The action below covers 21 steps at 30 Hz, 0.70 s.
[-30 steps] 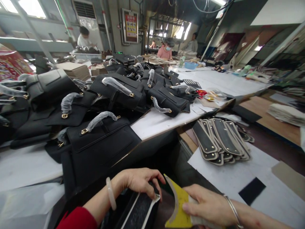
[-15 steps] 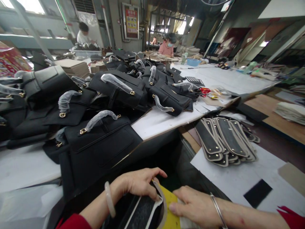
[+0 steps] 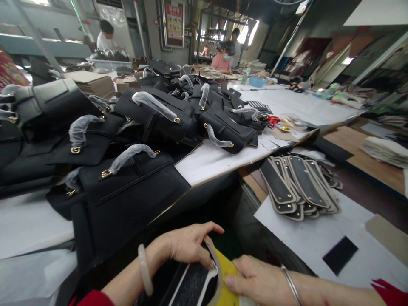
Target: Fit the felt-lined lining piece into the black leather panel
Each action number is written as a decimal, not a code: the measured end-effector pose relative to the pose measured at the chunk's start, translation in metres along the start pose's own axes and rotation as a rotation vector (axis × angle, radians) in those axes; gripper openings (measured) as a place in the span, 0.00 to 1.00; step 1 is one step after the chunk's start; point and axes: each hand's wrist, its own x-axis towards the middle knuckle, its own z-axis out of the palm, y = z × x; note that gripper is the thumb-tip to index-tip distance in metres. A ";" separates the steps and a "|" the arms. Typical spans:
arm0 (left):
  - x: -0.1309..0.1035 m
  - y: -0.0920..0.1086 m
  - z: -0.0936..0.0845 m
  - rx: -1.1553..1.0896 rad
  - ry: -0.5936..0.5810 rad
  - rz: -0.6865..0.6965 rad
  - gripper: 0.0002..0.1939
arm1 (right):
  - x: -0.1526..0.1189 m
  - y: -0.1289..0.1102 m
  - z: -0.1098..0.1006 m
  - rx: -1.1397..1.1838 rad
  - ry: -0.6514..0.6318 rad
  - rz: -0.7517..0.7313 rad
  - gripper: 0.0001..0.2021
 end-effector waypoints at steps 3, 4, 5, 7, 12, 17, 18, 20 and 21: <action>-0.001 0.001 0.001 -0.017 -0.001 -0.001 0.44 | 0.003 0.005 0.005 0.046 -0.028 -0.044 0.15; -0.001 0.002 0.001 -0.022 -0.001 -0.008 0.45 | 0.003 0.006 0.007 0.074 -0.035 -0.045 0.16; -0.002 0.003 0.001 -0.023 0.001 -0.016 0.45 | 0.004 0.006 0.010 0.101 -0.035 -0.042 0.16; -0.002 0.005 0.002 -0.016 0.010 -0.029 0.46 | 0.004 0.006 0.014 0.153 -0.032 -0.041 0.18; -0.002 0.002 0.004 -0.067 0.020 -0.026 0.46 | 0.003 0.002 0.021 0.191 -0.016 -0.041 0.22; -0.001 -0.002 0.005 -0.063 0.030 -0.010 0.44 | 0.007 0.006 0.026 0.266 -0.005 -0.077 0.26; -0.001 -0.001 0.005 -0.056 0.031 -0.006 0.44 | 0.008 0.008 0.028 0.284 0.004 -0.090 0.28; -0.001 0.000 0.004 -0.036 0.033 -0.006 0.43 | 0.011 0.011 0.033 0.310 0.015 -0.111 0.30; -0.001 0.001 0.004 -0.026 0.036 -0.008 0.43 | 0.013 0.013 0.035 0.325 0.027 -0.121 0.32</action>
